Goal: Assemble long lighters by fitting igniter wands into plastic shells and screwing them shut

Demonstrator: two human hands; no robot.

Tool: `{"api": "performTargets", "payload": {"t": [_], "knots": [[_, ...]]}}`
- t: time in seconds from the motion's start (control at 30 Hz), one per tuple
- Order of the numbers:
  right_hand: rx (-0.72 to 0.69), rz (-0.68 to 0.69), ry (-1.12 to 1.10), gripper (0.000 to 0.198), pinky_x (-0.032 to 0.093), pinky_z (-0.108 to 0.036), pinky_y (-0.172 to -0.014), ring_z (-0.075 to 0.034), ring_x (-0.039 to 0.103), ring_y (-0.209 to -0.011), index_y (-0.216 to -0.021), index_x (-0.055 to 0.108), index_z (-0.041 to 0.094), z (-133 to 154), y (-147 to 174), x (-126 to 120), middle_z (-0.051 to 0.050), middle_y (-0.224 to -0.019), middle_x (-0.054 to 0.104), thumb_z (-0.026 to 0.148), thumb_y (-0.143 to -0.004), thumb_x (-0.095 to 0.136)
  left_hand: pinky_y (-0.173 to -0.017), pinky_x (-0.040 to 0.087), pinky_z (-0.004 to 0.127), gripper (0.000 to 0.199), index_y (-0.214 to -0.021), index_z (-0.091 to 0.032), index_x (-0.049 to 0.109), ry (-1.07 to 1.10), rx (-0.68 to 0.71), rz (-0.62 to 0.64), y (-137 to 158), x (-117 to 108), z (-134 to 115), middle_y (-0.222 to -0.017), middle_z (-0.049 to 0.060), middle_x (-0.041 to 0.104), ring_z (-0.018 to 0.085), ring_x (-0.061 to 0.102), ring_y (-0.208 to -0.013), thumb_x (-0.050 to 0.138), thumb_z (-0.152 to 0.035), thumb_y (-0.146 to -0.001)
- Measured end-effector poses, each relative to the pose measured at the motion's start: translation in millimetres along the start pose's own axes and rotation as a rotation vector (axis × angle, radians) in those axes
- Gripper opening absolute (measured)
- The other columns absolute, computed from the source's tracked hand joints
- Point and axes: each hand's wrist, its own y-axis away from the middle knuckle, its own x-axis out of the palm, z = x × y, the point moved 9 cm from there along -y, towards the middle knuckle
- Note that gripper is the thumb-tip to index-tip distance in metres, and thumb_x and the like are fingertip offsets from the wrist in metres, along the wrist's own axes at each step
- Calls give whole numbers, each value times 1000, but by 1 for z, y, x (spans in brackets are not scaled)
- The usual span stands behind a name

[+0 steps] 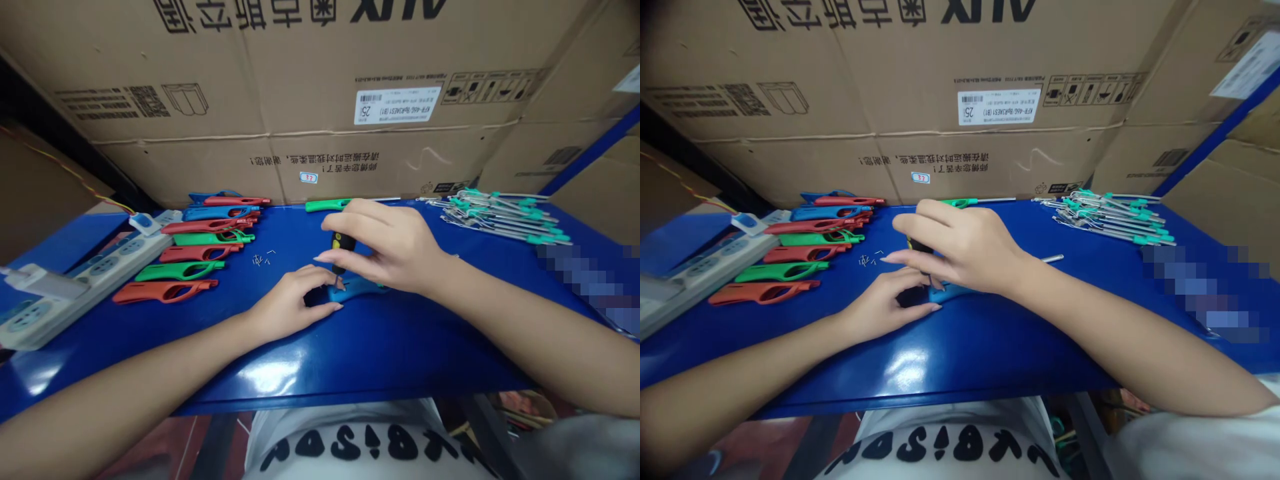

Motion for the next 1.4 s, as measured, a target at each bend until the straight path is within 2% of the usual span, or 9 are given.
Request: {"api": "performTargets", "payload": {"t": [0.1, 0.2, 0.37, 0.57, 0.67, 0.9, 1.13, 1.3, 1.4], "knots": [[81, 71, -156, 35, 54, -26, -73, -13, 68, -84, -131, 59, 19, -2, -1, 6, -9, -120, 68, 31, -106, 38, -96, 54, 38, 19, -106, -20, 68, -14, 1, -9, 0, -1, 0, -106, 5, 74, 22, 69, -102, 73, -27, -89], [126, 105, -316, 34, 52, -22, -65, -7, 63, -66, -135, 55, 18, -1, -1, 12, -5, -110, 71, 28, -106, 40, -95, 55, 38, 20, -108, -20, 69, -20, 12, -8, 1, 0, 0, -108, 6, 74, 22, 69, -103, 72, -28, -89], [-28, -48, -43, 29, 49, -24, -65, -12, 63, -70, -103, 70, 17, 15, 5, 0, -4, -86, 72, 43, -96, 62, -95, 55, 40, 24, -108, -19, 69, -46, 14, -40, 2, -1, 3, -109, 7, 75, 25, 70, -103, 75, -27, -86], [106, 73, -123, 38, 54, -27, -76, -14, 69, -88, -135, 58, 18, 6, 0, 6, -8, -116, 72, 25, -105, 37, -95, 54, 37, 25, -111, -20, 69, -41, 4, -6, 0, 0, 0, -108, 5, 75, 23, 69, -102, 74, -26, -87], [126, 97, -154, 32, 52, -25, -70, -12, 67, -76, -128, 64, 17, 5, -5, 2, -5, -103, 75, 29, -102, 49, -93, 55, 37, 23, -110, -20, 68, -63, -2, -10, 0, 0, 0, -106, 5, 74, 22, 70, -100, 73, -27, -88], [90, 95, 276, 43, 49, -28, -68, -19, 68, -76, -113, 71, 13, 16, -2, -2, -9, -84, 74, 50, -99, 54, -92, 55, 36, 25, -109, -20, 68, -48, 12, -23, 1, 1, 3, -107, 5, 76, 23, 71, -100, 76, -26, -86], [113, 71, -139, 30, 51, -26, -76, -14, 67, -81, -122, 68, 16, 13, -6, -2, -5, -96, 74, 26, -103, 47, -93, 55, 38, 24, -109, -20, 69, -82, 10, -12, 1, 2, 2, -109, 6, 74, 24, 70, -104, 74, -29, -87], [68, 32, 58, 34, 47, -25, -67, -13, 62, -73, -105, 72, 17, 14, -4, -3, -5, -89, 69, 47, -99, 56, -94, 55, 37, 24, -109, -20, 68, -61, 12, -18, 0, 2, 2, -108, 5, 75, 23, 71, -102, 75, -26, -87], [82, 30, 110, 37, 49, -25, -72, -15, 65, -83, -116, 69, 17, 12, -1, -2, -8, -100, 70, 43, -103, 47, -95, 54, 37, 25, -109, -19, 68, -62, 13, -16, 0, 2, 1, -108, 5, 75, 23, 70, -102, 75, -26, -87]]}}
